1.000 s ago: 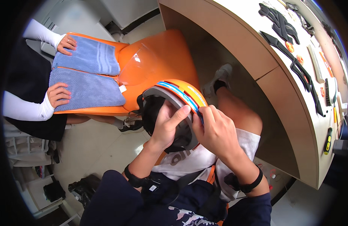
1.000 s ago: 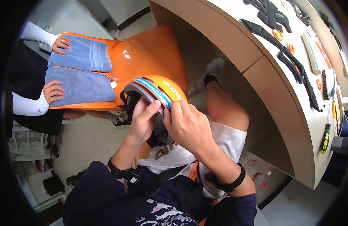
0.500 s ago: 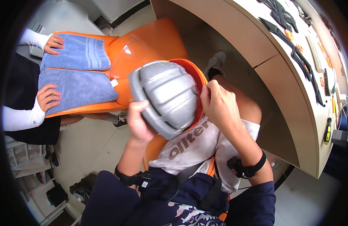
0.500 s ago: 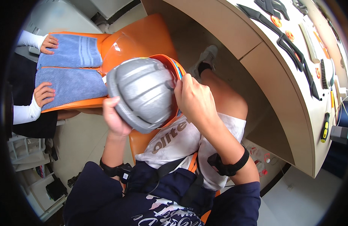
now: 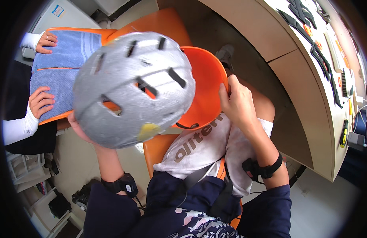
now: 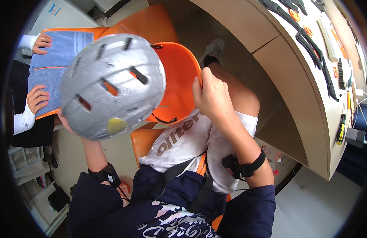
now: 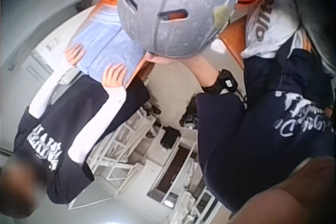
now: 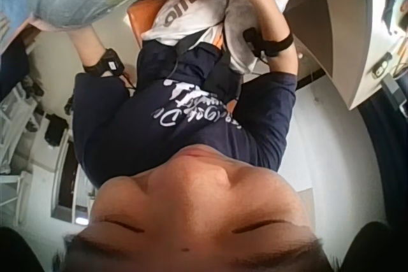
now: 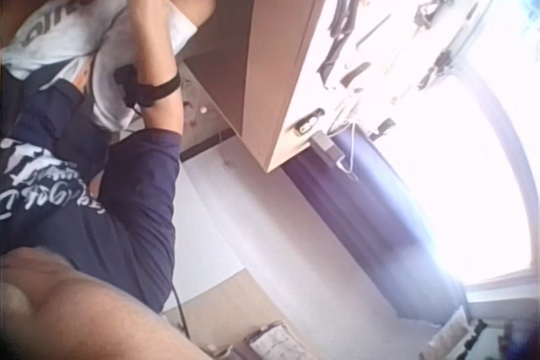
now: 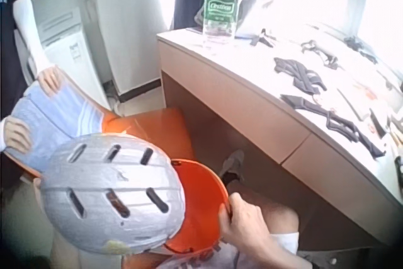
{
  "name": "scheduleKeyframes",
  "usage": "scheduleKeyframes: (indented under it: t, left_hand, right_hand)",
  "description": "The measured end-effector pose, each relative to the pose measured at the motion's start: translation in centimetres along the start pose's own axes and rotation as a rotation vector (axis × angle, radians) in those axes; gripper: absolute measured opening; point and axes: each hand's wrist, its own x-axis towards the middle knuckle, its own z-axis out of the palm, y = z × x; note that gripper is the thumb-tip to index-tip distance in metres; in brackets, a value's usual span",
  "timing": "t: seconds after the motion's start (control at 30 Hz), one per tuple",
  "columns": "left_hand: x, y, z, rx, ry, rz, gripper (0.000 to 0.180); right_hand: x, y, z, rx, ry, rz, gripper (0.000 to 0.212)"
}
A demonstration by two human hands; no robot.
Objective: The person reattaches internal padding and straps to a bicycle helmet by hand while seated at a desk, receiving parts from another person.
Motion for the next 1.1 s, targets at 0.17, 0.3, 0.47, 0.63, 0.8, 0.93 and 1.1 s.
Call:
scheduleKeyframes:
  t: [0.17,0.3,0.47,0.63,0.8,0.93,1.1]
  left_hand:
    - [0.9,2.1,-1.3,0.070,-0.187,0.050,0.064]
    - [1.3,4.0,-1.2,0.114,-0.283,0.055,0.065]
    - [1.7,7.6,-3.0,0.162,-0.428,0.103,0.069]
    - [2.1,10.8,0.6,0.263,-0.323,0.219,0.069]
    - [4.1,7.8,7.4,0.529,0.140,0.695,0.073]
    - [3.2,9.1,6.8,0.534,-0.457,0.280,0.073]
    - [0.4,9.7,3.2,0.989,-0.342,0.339,0.075]
  right_hand:
    - [1.0,0.3,0.0,0.067,-0.026,0.165,0.024]
    - [1.1,1.0,0.7,0.102,-0.018,0.216,0.025]
    - [0.9,2.5,1.6,0.263,0.029,0.320,0.026]
    - [1.3,1.5,2.1,0.485,0.008,0.440,0.024]
    - [2.3,1.0,5.4,0.646,0.016,0.476,0.022]
    - [2.9,0.6,7.3,0.758,0.077,0.498,0.023]
    - [3.5,-0.5,10.3,0.819,0.190,0.479,0.021]
